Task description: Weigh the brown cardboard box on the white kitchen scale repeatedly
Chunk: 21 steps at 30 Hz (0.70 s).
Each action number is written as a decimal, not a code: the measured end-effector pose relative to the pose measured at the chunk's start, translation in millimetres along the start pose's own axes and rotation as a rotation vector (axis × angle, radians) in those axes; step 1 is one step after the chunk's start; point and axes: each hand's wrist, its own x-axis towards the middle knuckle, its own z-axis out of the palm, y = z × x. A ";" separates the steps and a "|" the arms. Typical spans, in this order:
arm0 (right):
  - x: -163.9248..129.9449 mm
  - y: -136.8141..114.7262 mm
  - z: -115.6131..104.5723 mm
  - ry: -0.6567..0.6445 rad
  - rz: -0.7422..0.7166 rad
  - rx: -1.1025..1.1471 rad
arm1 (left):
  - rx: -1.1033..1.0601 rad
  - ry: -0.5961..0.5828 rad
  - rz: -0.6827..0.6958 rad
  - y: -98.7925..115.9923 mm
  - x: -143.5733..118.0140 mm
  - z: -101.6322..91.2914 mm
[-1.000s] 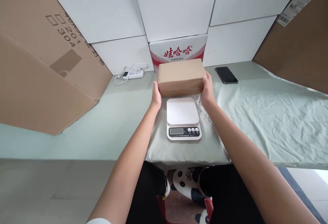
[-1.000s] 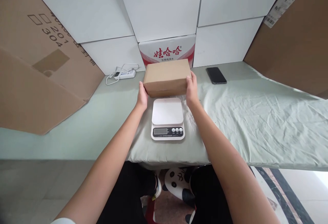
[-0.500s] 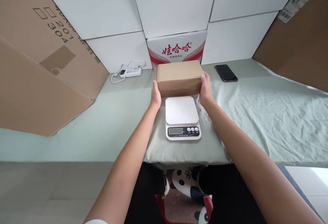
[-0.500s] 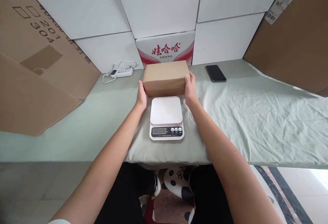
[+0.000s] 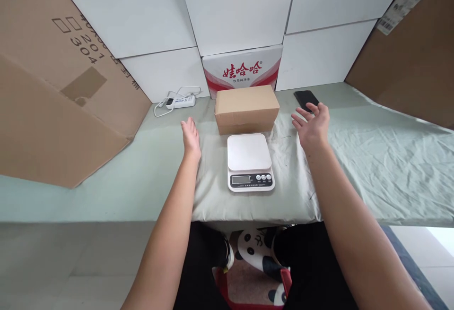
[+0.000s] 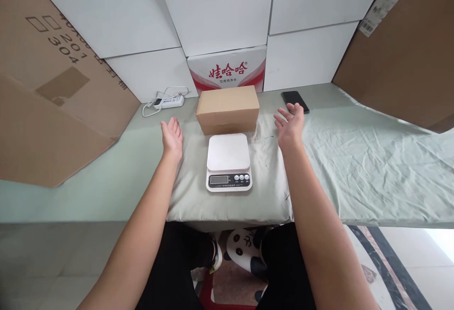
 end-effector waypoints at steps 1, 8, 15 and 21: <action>-1.8 0.1 -0.3 -0.022 0.002 0.001 | -0.002 0.003 -0.003 1.8 -0.4 -1.6; -10.8 -9.0 9.9 -0.021 0.047 0.045 | -0.018 0.004 -0.010 8.4 -3.7 2.6; -11.9 -8.5 14.0 -0.044 0.039 0.025 | -0.001 -0.004 0.010 3.7 -4.2 2.0; -12.4 -5.8 16.1 -0.024 0.062 0.036 | -0.011 -0.012 -0.008 5.3 -5.8 4.2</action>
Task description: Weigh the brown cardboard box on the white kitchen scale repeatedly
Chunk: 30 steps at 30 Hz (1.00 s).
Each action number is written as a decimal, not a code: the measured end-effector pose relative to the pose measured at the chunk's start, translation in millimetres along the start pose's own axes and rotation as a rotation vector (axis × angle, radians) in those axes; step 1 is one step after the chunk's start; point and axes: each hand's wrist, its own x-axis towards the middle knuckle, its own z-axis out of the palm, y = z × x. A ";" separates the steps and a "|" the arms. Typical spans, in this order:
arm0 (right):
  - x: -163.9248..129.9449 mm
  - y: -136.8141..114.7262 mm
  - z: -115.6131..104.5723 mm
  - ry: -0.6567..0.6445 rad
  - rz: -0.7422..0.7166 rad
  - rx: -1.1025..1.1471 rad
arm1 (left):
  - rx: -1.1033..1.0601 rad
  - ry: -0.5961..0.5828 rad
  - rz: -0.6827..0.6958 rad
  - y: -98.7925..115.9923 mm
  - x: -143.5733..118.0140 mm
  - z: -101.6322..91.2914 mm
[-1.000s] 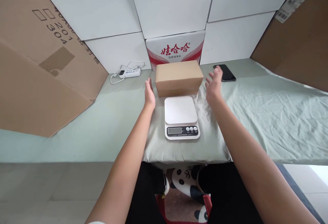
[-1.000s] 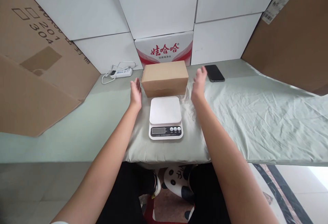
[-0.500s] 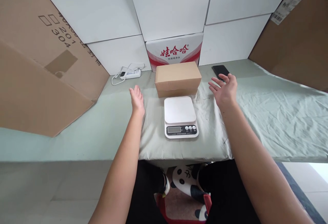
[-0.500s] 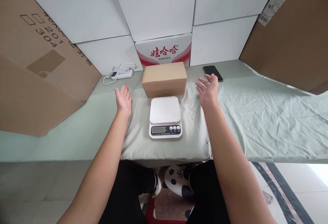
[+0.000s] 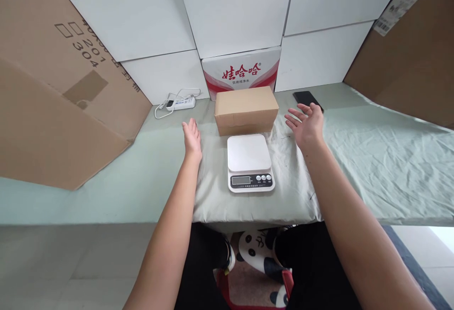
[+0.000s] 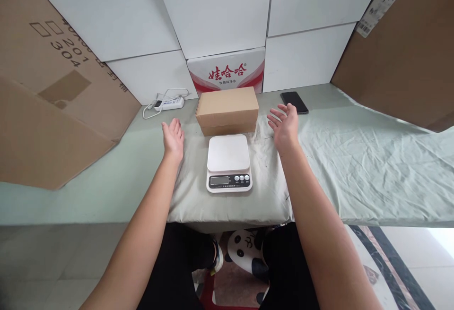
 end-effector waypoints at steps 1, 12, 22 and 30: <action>-0.3 0.3 0.4 0.003 0.001 0.001 | 0.000 -0.003 -0.004 0.6 -0.8 1.0; -12.5 -4.3 11.0 0.030 0.033 0.018 | 0.000 -0.042 -0.019 -2.9 -3.4 6.6; -16.9 -7.7 16.6 0.067 0.066 0.034 | 0.000 -0.051 -0.053 1.6 -8.3 10.9; -20.8 -8.5 21.5 0.063 0.076 0.040 | 0.030 -0.073 -0.031 -2.8 -7.4 10.9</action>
